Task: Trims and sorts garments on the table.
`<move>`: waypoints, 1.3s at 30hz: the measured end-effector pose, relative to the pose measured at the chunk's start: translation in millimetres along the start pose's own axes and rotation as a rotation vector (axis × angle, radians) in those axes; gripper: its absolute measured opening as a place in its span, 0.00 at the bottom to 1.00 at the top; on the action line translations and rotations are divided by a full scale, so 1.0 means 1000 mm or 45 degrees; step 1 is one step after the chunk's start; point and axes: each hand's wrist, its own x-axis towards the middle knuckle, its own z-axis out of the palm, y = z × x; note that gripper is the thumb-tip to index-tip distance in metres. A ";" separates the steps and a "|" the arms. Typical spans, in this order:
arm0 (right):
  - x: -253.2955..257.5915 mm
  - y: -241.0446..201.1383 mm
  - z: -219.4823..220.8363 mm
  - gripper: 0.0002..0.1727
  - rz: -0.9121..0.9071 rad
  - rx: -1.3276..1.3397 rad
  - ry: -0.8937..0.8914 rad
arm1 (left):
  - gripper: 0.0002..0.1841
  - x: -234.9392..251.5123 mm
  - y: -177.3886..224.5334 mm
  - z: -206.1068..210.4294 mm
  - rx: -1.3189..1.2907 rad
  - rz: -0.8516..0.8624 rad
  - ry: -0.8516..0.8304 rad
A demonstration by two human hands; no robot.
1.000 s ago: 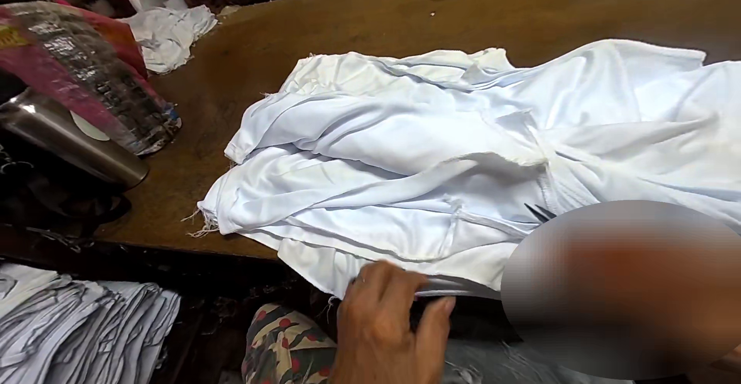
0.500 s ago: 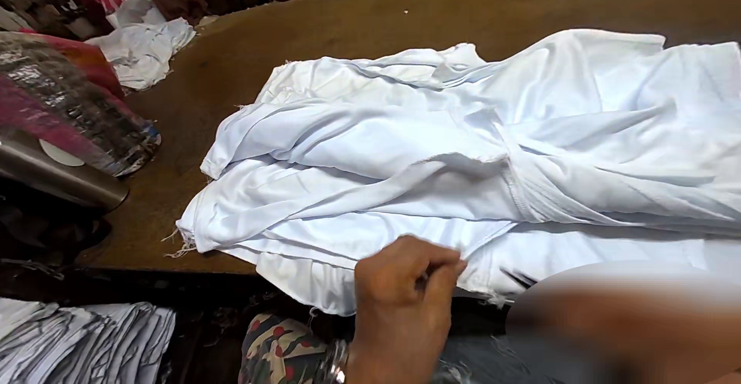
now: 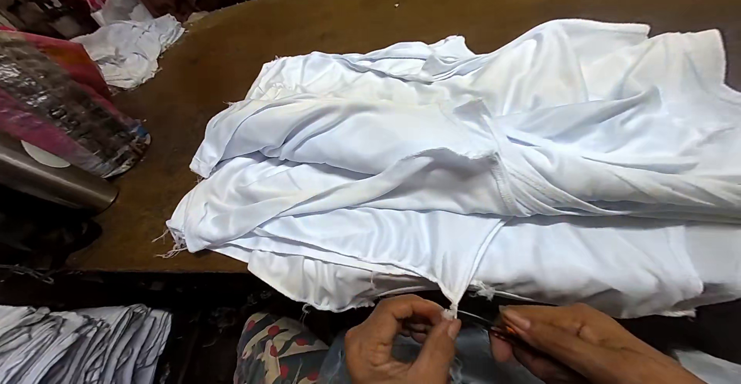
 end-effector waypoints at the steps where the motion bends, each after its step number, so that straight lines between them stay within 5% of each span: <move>1: 0.002 0.001 -0.001 0.23 -0.001 0.004 0.001 | 0.11 -0.002 0.000 0.000 -0.063 -0.056 0.017; 7: 0.008 0.005 -0.005 0.21 0.008 0.004 0.019 | 0.15 -0.008 0.001 0.003 -0.255 -0.282 0.084; 18: 0.014 0.006 0.005 0.20 -0.145 -0.340 0.201 | 0.17 -0.009 -0.001 0.004 -0.312 -0.317 0.092; 24: 0.008 -0.003 0.006 0.20 -0.403 -0.405 0.205 | 0.09 -0.019 0.000 -0.007 -0.145 -0.479 -0.408; 28: 0.022 -0.010 0.007 0.29 -0.667 -0.940 0.520 | 0.07 -0.026 -0.004 -0.017 0.147 -0.457 -0.661; 32: 0.053 -0.010 0.005 0.13 -0.944 -1.292 0.682 | 0.07 -0.016 0.004 -0.027 0.330 -0.303 -0.368; 39: 0.048 -0.046 -0.003 0.04 -0.693 -0.816 0.593 | 0.20 0.018 -0.004 -0.049 0.678 -0.047 0.073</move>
